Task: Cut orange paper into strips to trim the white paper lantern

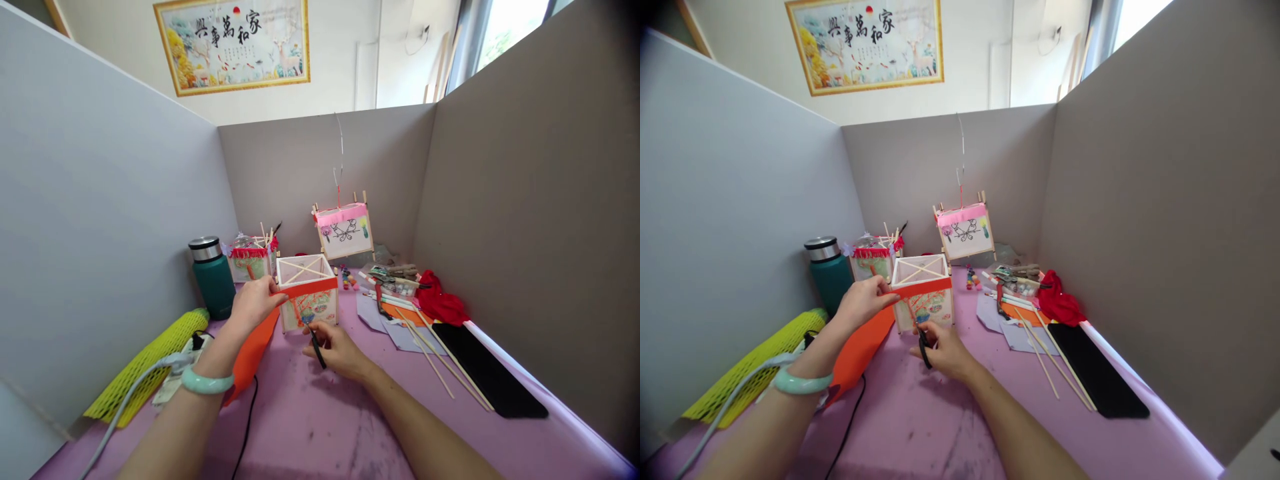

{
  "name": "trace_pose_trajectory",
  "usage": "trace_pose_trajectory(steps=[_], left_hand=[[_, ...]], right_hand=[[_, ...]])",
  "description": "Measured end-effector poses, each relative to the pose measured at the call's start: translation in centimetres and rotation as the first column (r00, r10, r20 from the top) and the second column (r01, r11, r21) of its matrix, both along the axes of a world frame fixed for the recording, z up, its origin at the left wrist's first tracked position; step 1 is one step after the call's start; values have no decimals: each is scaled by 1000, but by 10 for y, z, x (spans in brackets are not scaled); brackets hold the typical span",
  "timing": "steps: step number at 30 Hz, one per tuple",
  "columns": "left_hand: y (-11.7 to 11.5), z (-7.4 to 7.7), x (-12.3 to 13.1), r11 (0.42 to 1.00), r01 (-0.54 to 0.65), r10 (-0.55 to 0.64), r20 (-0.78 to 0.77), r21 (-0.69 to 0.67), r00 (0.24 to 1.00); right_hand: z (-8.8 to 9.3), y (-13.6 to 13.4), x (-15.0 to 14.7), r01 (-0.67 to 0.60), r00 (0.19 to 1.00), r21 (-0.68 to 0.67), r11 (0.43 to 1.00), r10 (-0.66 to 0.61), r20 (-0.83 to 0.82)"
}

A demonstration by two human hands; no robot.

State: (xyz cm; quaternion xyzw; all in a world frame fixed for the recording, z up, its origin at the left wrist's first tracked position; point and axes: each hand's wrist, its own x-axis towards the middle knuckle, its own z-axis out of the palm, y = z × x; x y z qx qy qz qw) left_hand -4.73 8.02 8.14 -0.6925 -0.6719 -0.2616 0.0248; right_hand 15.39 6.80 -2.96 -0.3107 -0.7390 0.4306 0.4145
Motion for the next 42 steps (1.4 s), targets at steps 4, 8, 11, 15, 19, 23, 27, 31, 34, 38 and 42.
trace_pose_trajectory(steps=[4, 8, 11, 15, 19, 23, 27, 31, 34, 38, 42], left_hand=[[-1, 2, -2, 998, 59, -58, 38, -20, 998], [-4, 5, -4, 991, 125, -123, 65, -37, 990], [-6, 6, -6, 992, 124, -122, 69, -29, 990], [-3, 6, -8, 997, 75, -75, 61, 8, 995], [1, 6, -9, 996, 84, -84, 54, 5, 995], [3, 9, -10, 995, 95, -94, 65, -9, 993], [3, 10, -10, 994, 110, -110, 53, -3, 993], [5, 11, -12, 992, 123, -123, 52, 5, 991], [5, 12, -13, 992, 128, -128, 62, 6, 990], [4, 13, -16, 987, 162, -160, 92, -9, 983], [6, 13, -17, 986, 167, -164, 122, -21, 979]], right_hand=[[-2, 0, 0, -12, 1000, -14, 1000, 13, 10], [-3, -1, 0, -6, 1000, -12, 1000, 6, 19], [-2, -1, -1, 5, 1000, -3, 1000, -4, 17], [0, -2, -1, -5, 1000, -29, 1000, 6, 12], [-1, -3, -3, -26, 1000, -59, 998, 26, 1], [-3, -3, -5, -44, 998, -115, 992, 38, -53], [-3, -3, -7, -121, 988, -188, 975, 100, -116], [-7, -4, -10, -166, 981, -246, 955, 135, -140], [-9, -3, -16, -167, 978, -290, 942, 120, -173], [-6, -4, -22, -163, 977, -294, 942, 113, -180], [1, -5, -25, -162, 979, -291, 943, 115, -171]])
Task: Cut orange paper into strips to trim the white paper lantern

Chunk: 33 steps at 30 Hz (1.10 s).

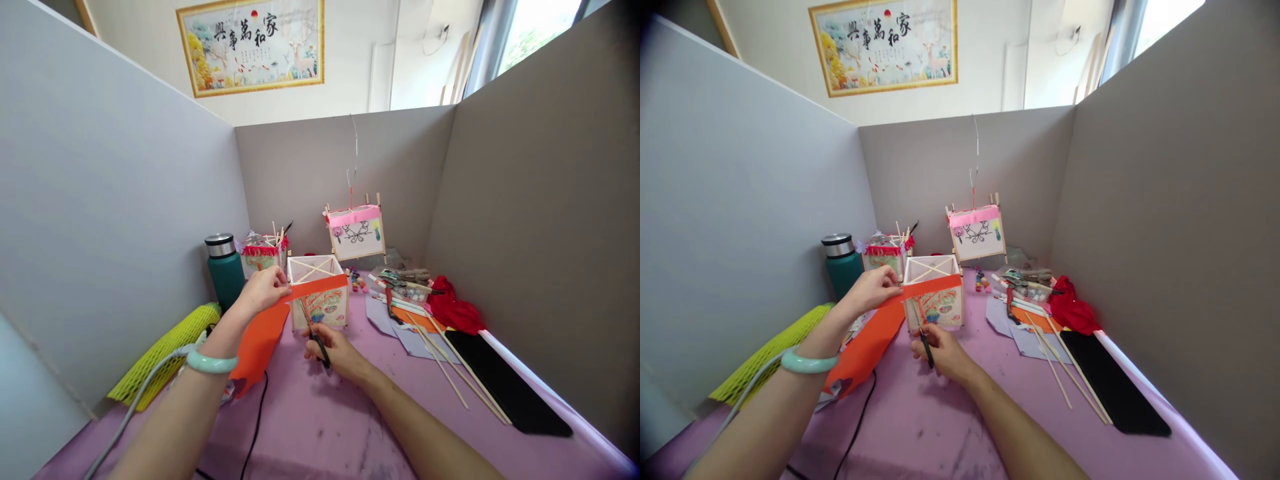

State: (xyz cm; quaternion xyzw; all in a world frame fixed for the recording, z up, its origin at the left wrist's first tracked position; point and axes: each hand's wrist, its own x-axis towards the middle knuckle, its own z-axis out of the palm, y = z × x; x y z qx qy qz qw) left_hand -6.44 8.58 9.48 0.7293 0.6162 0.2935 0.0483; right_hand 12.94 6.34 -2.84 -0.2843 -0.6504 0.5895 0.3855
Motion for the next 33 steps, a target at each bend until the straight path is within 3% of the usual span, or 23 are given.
trace_pose_trajectory(steps=[12, 27, 33], left_hand=[[5, 6, -1, 995, 79, -74, 80, -62, 994], [12, 13, -7, 978, 166, -151, 125, -123, 981], [14, 10, -9, 972, 195, -174, 160, -132, 972]], right_hand=[[18, 4, -6, -26, 1000, 9, 1000, 26, 10], [21, 1, -12, -116, 988, -72, 991, 108, -111], [24, 0, -20, -97, 986, -70, 993, 86, -145]])
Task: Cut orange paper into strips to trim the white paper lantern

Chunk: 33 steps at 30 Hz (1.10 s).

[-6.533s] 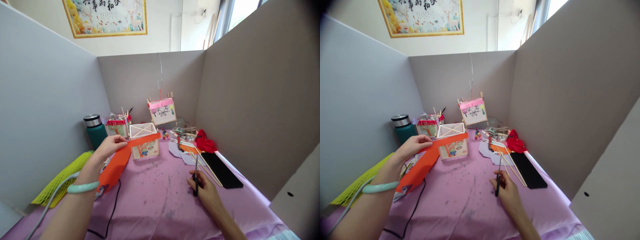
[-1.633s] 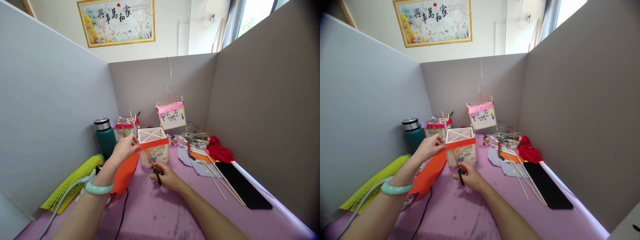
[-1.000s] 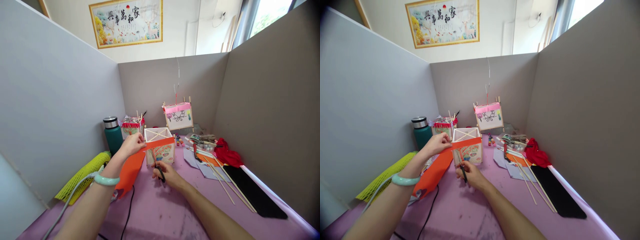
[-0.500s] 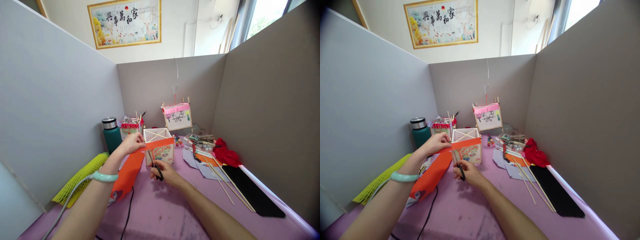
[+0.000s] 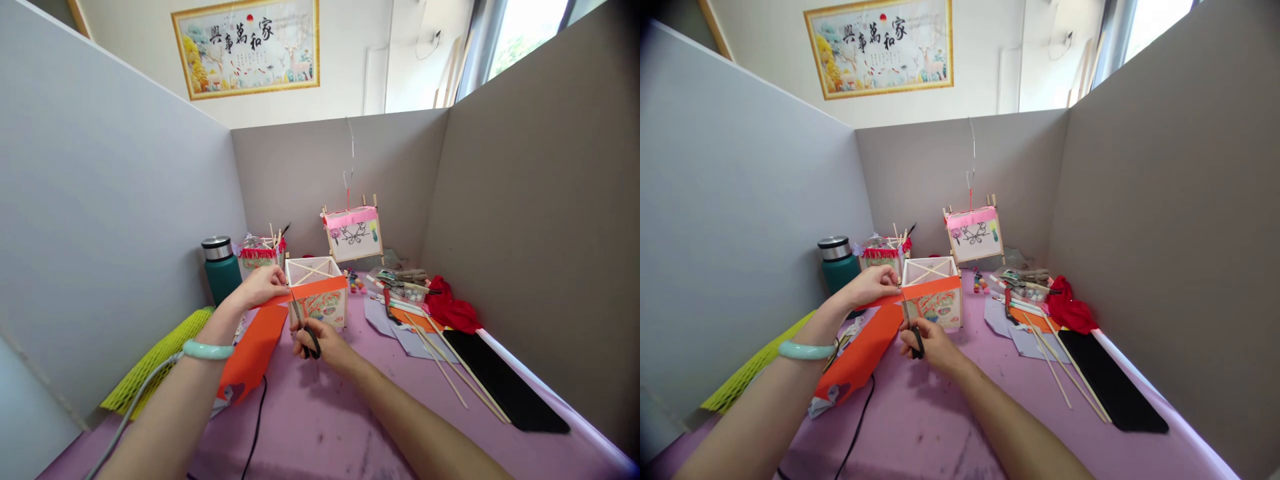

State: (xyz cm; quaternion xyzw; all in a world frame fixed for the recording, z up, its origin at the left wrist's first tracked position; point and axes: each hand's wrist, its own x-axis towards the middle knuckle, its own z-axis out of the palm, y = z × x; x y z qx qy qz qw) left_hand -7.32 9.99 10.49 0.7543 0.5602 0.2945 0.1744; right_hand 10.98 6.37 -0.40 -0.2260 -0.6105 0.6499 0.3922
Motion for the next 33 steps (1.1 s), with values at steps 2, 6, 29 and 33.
trace_pose_trajectory(steps=[2, 6, 29, 33], left_hand=[[1, -1, 0, 1000, 7, -7, 8, -5, 1000], [3, -2, -1, 1000, 2, -2, 11, -1, 1000], [2, -2, -3, 1000, 13, -13, 15, 19, 1000], [2, -2, -4, 999, 19, -20, 11, 35, 1000]], right_hand=[[2, 0, -3, 19, 1000, 2, 1000, -19, -13], [3, 1, -7, 45, 999, 4, 999, -45, -18], [-5, 3, -15, 145, 989, 52, 988, -147, 24], [-8, 4, -17, 183, 982, 67, 981, -185, 26]])
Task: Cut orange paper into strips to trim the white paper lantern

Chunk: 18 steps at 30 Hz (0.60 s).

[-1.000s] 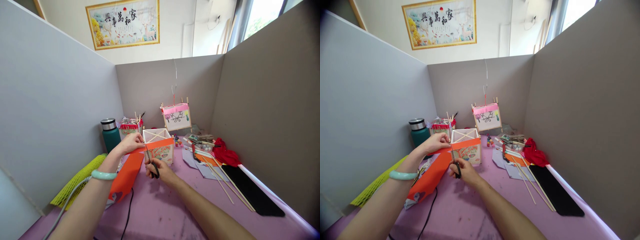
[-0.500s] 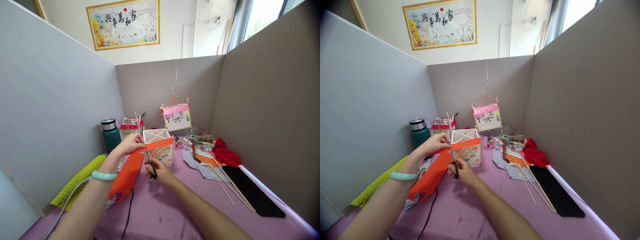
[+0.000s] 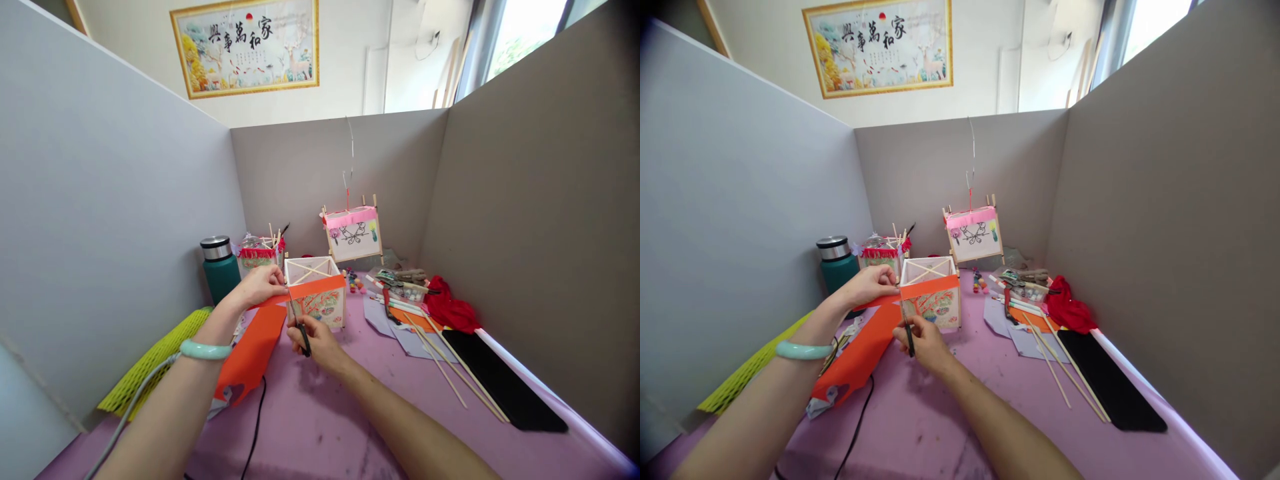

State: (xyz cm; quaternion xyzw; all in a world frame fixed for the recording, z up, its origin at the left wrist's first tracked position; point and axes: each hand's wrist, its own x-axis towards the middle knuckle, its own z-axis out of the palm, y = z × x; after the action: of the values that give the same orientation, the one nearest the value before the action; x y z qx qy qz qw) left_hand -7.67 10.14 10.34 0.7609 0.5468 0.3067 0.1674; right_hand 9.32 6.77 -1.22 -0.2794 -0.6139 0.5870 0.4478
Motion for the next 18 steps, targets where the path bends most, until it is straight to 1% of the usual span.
trace_pose_trajectory(steps=[6, 13, 15, 18], left_hand=[[-1, 0, 1, 1000, -5, 5, -1, 0, 1000], [-3, 0, 0, 1000, -10, 10, 16, -15, 1000], [-10, 2, -2, 1000, -21, 21, 19, -6, 1000], [-32, 4, 2, 999, -52, 52, 29, 8, 998]], right_hand=[[-4, 0, -2, 76, 997, 36, 996, -77, 18], [-3, -4, -3, 124, 992, 49, 991, -125, 28], [-1, -8, 3, 121, 992, 58, 991, -123, 33], [6, -15, 26, 123, 992, 53, 991, -124, 25]])
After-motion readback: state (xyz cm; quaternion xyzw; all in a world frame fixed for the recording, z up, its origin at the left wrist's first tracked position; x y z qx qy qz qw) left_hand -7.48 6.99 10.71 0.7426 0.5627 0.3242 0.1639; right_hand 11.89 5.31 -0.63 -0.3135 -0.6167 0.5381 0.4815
